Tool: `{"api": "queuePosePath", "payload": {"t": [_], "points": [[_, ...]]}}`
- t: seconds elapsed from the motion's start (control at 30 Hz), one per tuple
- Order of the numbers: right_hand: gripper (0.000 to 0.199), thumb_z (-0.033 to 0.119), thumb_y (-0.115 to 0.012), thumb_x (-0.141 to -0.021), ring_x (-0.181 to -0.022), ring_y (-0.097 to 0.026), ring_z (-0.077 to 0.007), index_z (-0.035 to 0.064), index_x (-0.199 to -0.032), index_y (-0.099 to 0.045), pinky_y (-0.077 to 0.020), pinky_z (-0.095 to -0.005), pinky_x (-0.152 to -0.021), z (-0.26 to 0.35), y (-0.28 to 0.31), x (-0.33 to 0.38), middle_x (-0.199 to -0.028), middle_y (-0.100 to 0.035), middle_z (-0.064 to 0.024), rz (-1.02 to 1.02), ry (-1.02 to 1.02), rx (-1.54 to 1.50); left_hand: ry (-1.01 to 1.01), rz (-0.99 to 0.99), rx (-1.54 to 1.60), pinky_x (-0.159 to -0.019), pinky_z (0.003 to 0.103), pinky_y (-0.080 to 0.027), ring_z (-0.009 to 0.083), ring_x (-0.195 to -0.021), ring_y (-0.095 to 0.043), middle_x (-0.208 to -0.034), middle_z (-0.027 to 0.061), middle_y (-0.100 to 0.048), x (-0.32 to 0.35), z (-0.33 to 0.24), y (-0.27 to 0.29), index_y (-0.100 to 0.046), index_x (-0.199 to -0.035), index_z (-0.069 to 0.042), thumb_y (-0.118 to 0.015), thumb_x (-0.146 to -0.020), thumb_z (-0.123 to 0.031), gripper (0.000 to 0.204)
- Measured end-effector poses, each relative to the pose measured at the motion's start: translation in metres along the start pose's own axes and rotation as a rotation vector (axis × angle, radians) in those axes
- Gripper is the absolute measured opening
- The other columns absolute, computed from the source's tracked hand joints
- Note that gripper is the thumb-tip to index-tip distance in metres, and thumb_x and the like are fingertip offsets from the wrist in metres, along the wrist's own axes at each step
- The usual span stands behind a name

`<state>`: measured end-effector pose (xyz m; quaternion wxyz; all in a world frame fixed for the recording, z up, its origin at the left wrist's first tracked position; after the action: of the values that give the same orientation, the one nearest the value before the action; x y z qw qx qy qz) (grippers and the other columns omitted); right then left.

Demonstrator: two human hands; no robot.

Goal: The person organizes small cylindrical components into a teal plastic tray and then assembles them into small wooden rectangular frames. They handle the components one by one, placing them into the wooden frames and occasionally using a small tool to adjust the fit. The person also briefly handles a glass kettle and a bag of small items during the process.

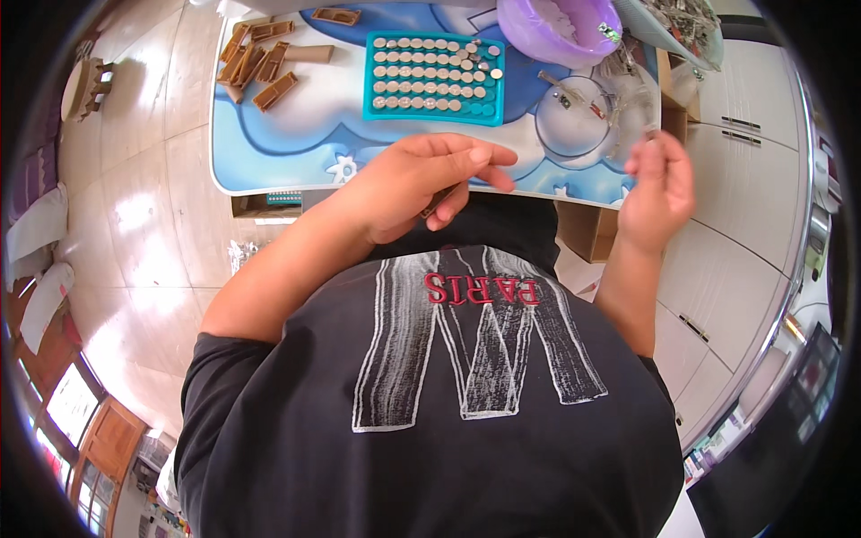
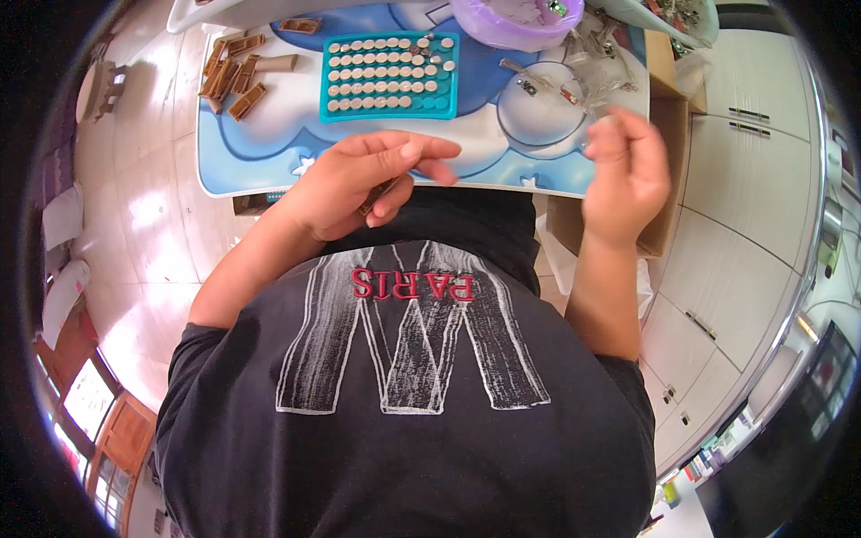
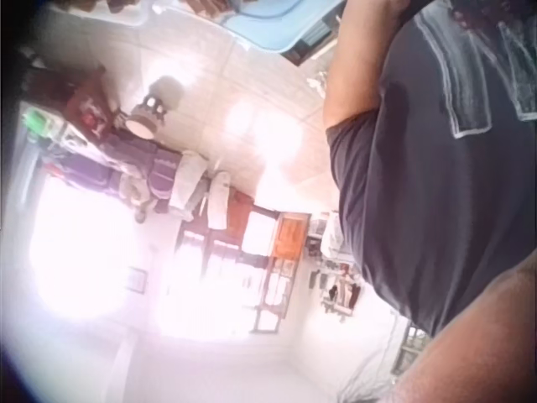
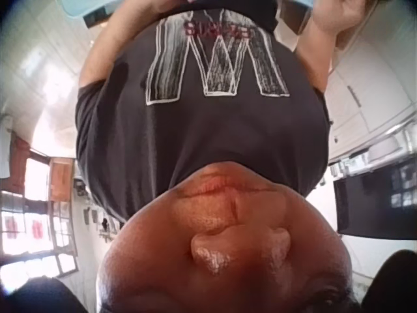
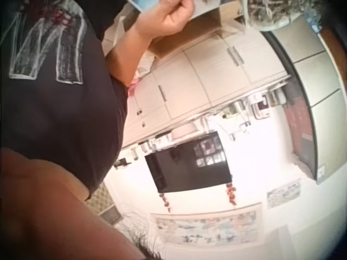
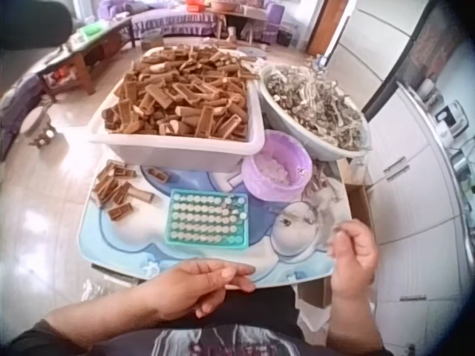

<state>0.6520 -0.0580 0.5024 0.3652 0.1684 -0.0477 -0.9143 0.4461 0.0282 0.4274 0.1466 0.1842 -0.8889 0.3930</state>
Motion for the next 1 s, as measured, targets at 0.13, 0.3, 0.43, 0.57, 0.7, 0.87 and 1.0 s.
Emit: {"api": "queuePosePath", "payload": {"t": [0.13, 0.3, 0.43, 0.57, 0.7, 0.87, 1.0], "points": [[0.012, 0.004, -0.066, -0.079, -0.064, -0.056, -0.0164, 0.0011, -0.091, -0.064, -0.0440, -0.0274, -0.058, 0.026, -0.060, 0.037, -0.076, -0.061, -0.0076, 0.435, 0.176, 0.207, 0.004, -0.044, 0.206, -0.039, 0.018, -0.032, 0.0033, -0.046, -0.036, -0.106, 0.0114, -0.063, 0.000, -0.002, 0.000, -0.043, -0.130, 0.003, -0.043, -0.098, -0.027, 0.044], [0.014, 0.009, -0.071, -0.073, -0.062, -0.057, -0.0271, 0.0044, -0.084, -0.064, -0.0449, -0.0342, -0.056, 0.039, -0.099, 0.066, -0.071, -0.059, -0.0095, 0.755, 0.361, 0.343, -0.059, -0.012, 0.278, -0.037, 0.017, -0.030, 0.0029, -0.045, -0.036, -0.096, 0.0062, -0.064, 0.003, -0.006, 0.012, -0.047, -0.125, 0.003, -0.042, -0.098, -0.025, 0.039], [0.016, 0.014, -0.070, -0.075, -0.062, -0.058, -0.0271, 0.0039, -0.085, -0.063, -0.0449, -0.0357, -0.056, 0.027, -0.115, 0.077, -0.070, -0.058, -0.0086, 0.939, 0.244, 0.291, -0.030, -0.032, 0.261, -0.036, 0.017, -0.028, 0.0025, -0.043, -0.035, -0.081, 0.0016, -0.061, 0.007, -0.003, 0.016, -0.053, -0.115, 0.002, -0.043, -0.098, -0.024, 0.032], [0.016, 0.011, -0.068, -0.078, -0.063, -0.058, -0.0227, 0.0019, -0.091, -0.064, -0.0447, -0.0315, -0.057, 0.022, -0.117, 0.062, -0.075, -0.060, -0.0095, 0.881, 0.030, 0.231, 0.007, -0.056, 0.241, -0.035, 0.017, -0.027, 0.0025, -0.040, -0.034, -0.072, -0.0001, -0.055, 0.011, 0.002, 0.015, -0.056, -0.107, 0.002, -0.044, -0.098, -0.024, 0.030], [0.014, 0.004, -0.064, -0.081, -0.069, -0.059, -0.0192, 0.0000, -0.094, -0.065, -0.0450, -0.0272, -0.060, 0.028, -0.118, 0.036, -0.080, -0.061, -0.0106, 0.614, 0.101, 0.140, 0.066, -0.010, 0.264, -0.033, 0.017, -0.026, 0.0027, -0.039, -0.034, -0.069, 0.0000, -0.053, 0.014, 0.009, 0.013, -0.058, -0.103, 0.002, -0.044, -0.098, -0.023, 0.029], [0.011, -0.002, -0.064, -0.079, -0.070, -0.060, -0.0196, -0.0008, -0.090, -0.065, -0.0469, -0.0277, -0.061, 0.032, -0.135, 0.032, -0.079, -0.062, -0.0104, 0.633, 0.221, 0.069, 0.142, 0.048, 0.331, -0.033, 0.016, -0.025, 0.0026, -0.038, -0.032, -0.067, 0.0002, -0.050, 0.019, 0.014, 0.008, -0.055, -0.107, 0.001, -0.045, -0.097, -0.022, 0.027], [0.011, -0.004, -0.066, -0.076, -0.067, -0.059, -0.0195, -0.0003, -0.086, -0.065, -0.0469, -0.0276, -0.058, 0.034, -0.135, 0.033, -0.077, -0.062, -0.0098, 0.558, 0.255, 0.120, 0.084, -0.052, 0.337, -0.033, 0.016, -0.024, 0.0023, -0.038, -0.031, -0.065, -0.0005, -0.047, 0.018, 0.009, 0.016, -0.054, -0.109, -0.004, -0.048, -0.096, -0.021, 0.022]]}}
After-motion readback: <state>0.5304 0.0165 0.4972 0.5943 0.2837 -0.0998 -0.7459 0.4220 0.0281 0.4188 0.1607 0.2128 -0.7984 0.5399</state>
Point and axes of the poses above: each hand's wrist, its own x-axis away from the middle knuckle, its own y-axis out of the back of the hand, z = x × y, the point moved 9 cm from there along -x, towards the middle knuckle
